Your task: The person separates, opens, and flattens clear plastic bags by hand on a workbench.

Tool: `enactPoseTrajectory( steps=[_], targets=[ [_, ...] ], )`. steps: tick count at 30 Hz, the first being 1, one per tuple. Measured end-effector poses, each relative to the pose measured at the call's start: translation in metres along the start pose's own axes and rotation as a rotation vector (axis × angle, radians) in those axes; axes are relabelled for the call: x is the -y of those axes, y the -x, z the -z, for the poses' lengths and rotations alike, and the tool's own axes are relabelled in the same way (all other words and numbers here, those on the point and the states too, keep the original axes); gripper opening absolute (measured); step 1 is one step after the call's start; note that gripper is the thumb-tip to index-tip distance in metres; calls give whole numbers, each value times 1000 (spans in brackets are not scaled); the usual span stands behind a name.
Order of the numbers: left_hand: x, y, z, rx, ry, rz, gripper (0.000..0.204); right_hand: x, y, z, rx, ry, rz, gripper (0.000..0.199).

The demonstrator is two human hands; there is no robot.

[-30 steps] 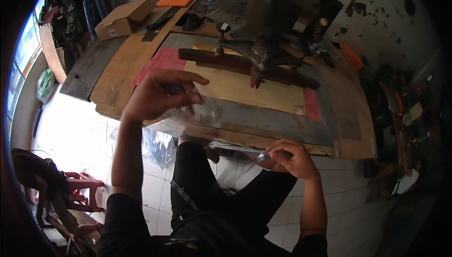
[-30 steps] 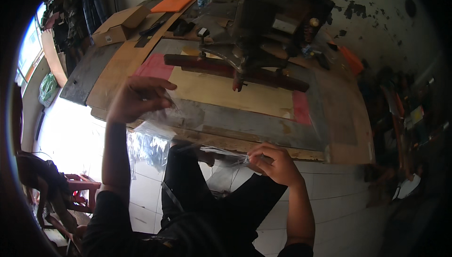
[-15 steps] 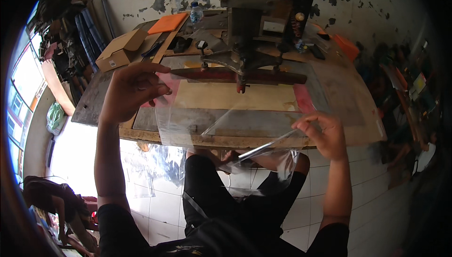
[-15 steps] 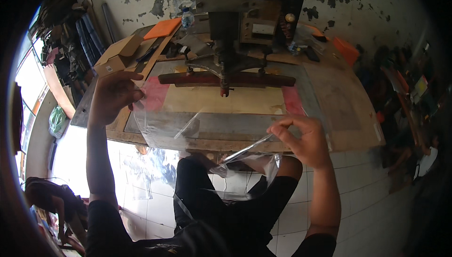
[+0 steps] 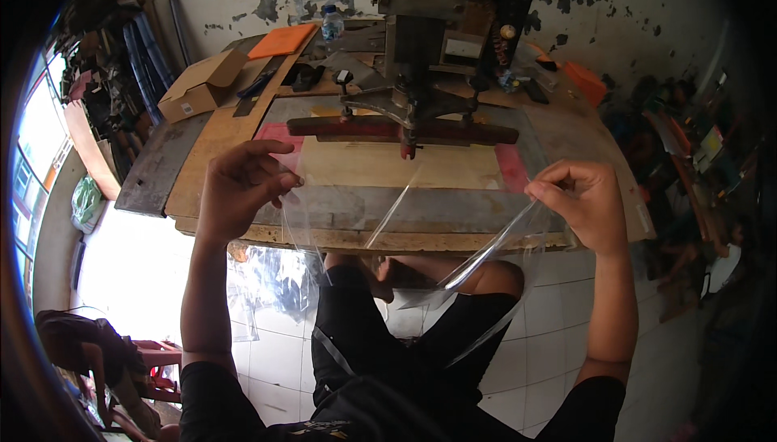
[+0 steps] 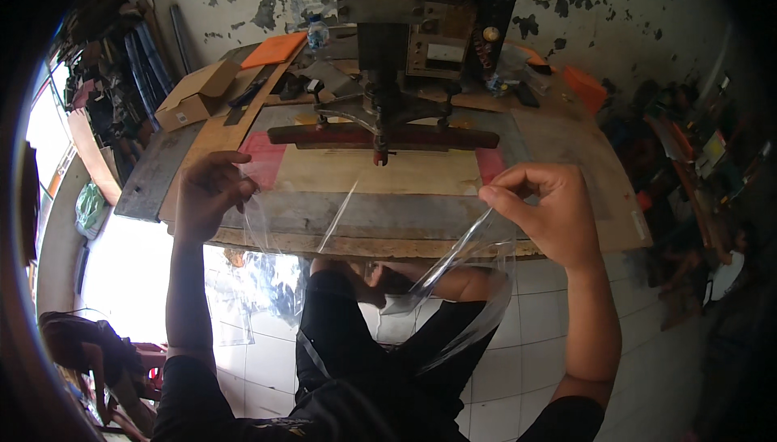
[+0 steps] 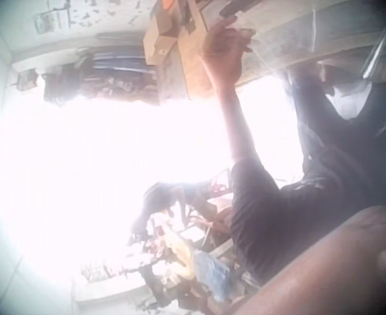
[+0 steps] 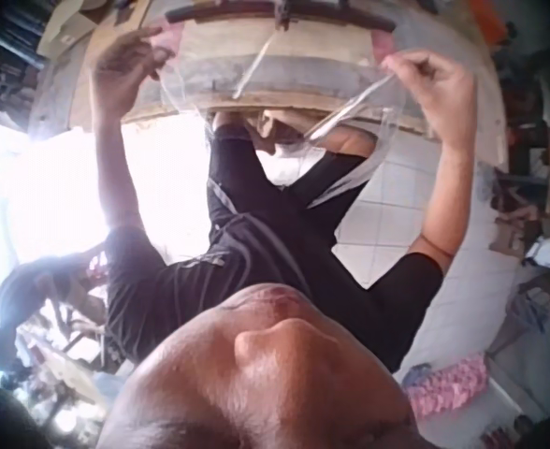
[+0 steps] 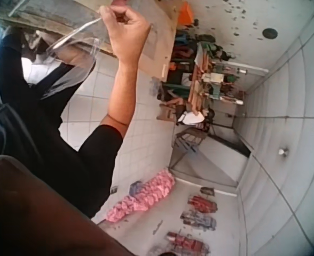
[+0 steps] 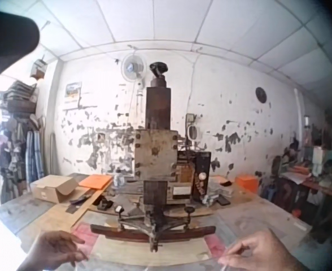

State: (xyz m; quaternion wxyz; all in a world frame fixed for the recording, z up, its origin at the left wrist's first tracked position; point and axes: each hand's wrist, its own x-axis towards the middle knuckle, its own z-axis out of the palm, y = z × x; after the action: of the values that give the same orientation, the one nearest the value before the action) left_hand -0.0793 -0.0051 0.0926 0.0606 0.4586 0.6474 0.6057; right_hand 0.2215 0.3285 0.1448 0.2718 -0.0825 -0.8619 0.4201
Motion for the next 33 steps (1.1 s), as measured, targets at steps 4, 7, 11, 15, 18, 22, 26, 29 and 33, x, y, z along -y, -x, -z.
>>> enactPoseTrajectory(
  steps=[4, 7, 11, 15, 18, 22, 26, 29, 33],
  targets=[
    [6, 2, -7, 18, 77, 50, 37, -3, 1, 1, -45, 34, 27, 10],
    [13, 7, -5, 15, 94, 70, 37, 1, 5, -1, -52, 31, 52, 8],
    [19, 10, -1, 20, 109, 72, 37, 2, 7, -2, -31, -30, 20, 6],
    [18, 11, -5, 9, 85, 68, 38, 6, 5, -4, -53, -58, -38, 6],
    [20, 12, -7, -6, 91, 76, 38, 7, 4, -4, -65, -87, -78, 7],
    [26, 13, -8, -4, 83, 69, 39, 4, 4, -1, -103, -180, -96, 15],
    [27, 14, -8, -7, 93, 73, 39, 1, 4, 0, -71, -175, -77, 22],
    [31, 14, -6, 10, 103, 83, 39, 2, 5, 1, -35, -221, -64, 24],
    [34, 17, -7, 4, 135, 89, 39, -2, 4, 2, 2, -216, -57, 25]
  ],
)
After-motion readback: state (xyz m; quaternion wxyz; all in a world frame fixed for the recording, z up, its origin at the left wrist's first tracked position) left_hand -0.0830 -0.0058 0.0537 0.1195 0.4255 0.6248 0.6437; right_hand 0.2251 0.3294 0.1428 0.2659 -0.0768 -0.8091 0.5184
